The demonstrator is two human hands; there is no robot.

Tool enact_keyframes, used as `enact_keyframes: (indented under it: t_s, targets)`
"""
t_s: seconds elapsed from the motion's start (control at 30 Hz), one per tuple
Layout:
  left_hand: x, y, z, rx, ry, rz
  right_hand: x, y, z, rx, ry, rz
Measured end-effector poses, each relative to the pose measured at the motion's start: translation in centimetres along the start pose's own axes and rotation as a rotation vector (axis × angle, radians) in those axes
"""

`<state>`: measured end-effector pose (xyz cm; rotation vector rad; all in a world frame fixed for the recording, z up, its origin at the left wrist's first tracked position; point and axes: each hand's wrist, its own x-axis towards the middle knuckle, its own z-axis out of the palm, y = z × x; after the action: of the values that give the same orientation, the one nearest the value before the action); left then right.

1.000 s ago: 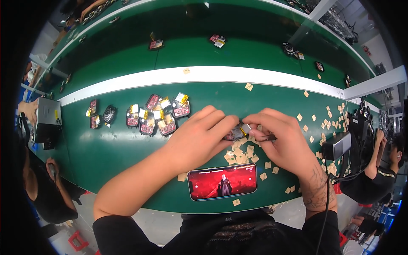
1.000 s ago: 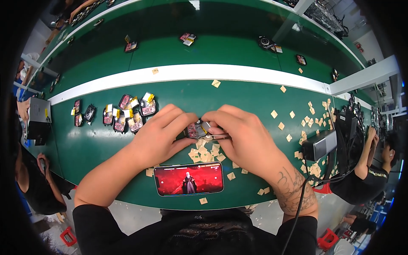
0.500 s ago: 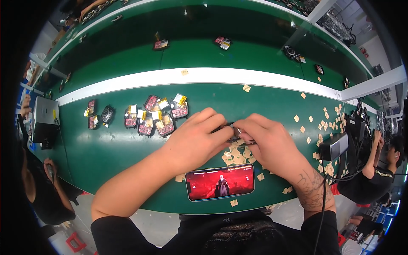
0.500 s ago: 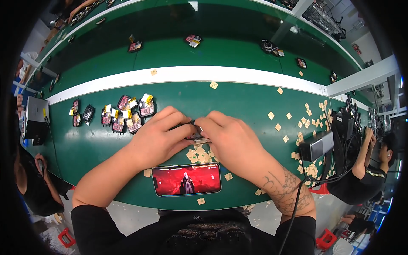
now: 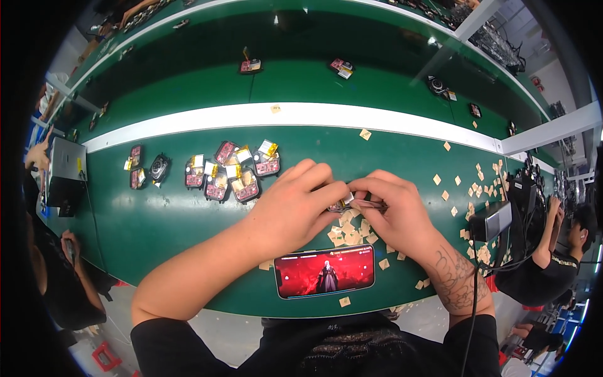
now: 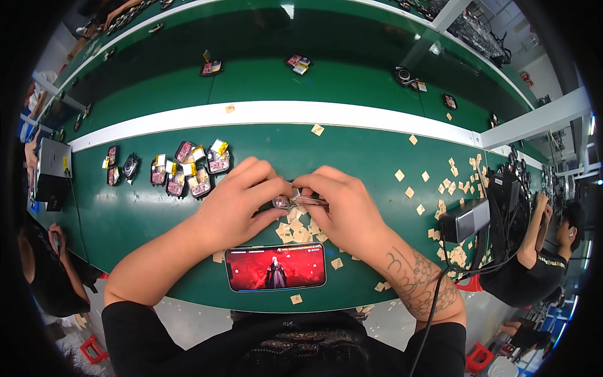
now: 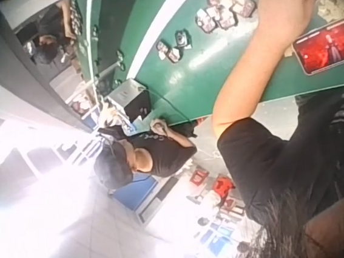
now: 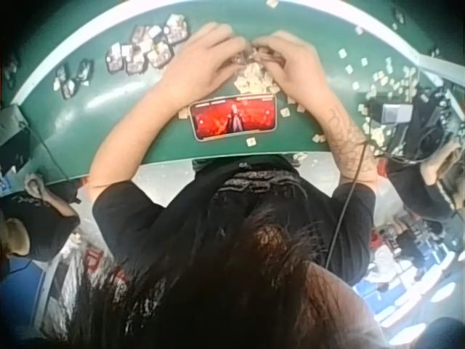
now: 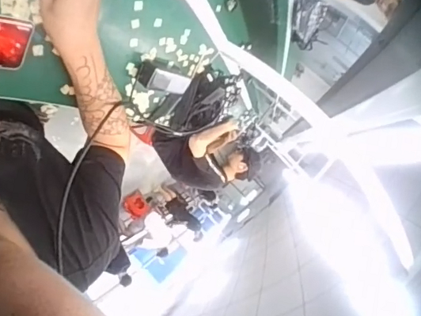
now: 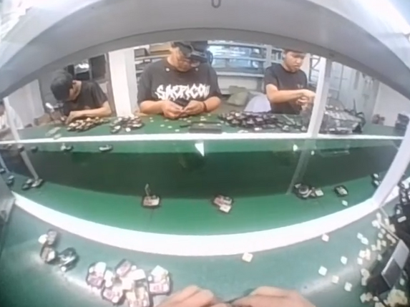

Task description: Applying small square stickers or labels to electronic modules on an assembly line.

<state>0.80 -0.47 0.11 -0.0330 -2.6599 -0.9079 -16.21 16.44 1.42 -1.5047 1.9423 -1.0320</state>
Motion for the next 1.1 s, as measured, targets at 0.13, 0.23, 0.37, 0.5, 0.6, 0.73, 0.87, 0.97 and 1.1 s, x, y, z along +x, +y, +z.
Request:
enact_keyframes:
  t_s: [0.13, 0.23, 0.37, 0.5, 0.6, 0.73, 0.87, 0.97, 1.1]
  targets:
    - [0.1, 0.8, 0.1, -0.129, -0.009, -0.139, 0.0, 0.0, 0.0, 0.007, -0.011, 0.037]
    - [0.1, 1.5, 0.6, -0.148, 0.019, -0.191, -0.1, 0.3, 0.1, 0.006, -0.002, 0.019]
    - [0.2, 1.8, 1.1, -0.088, 0.046, -0.193, -0.2, 0.7, -0.1, 0.034, 0.002, 0.011]
    - [0.4, 2.6, 1.5, -0.052, 0.049, -0.232, -0.1, 0.8, 0.0, 0.032, 0.016, -0.043]
    - [0.8, 3.0, 1.3, -0.034, 0.026, -0.287, -0.2, 1.2, 0.1, 0.023, 0.030, -0.063]
    - [0.8, 2.5, 1.5, -0.073, 0.094, -0.330, -0.2, 1.3, 0.3, 0.008, 0.040, -0.087]
    - [1.1, 2.1, 0.5, -0.296, 0.117, -0.447, -0.4, 1.6, 0.4, 0.034, 0.043, -0.058]
    - [0.7, 1.5, -0.3, -0.182, 0.000, -0.278, -0.5, 1.7, 0.4, 0.023, 0.053, -0.073]
    - [0.6, 1.8, -0.5, -0.064, -0.060, -0.187, -0.5, 1.6, 0.5, 0.053, 0.037, -0.051]
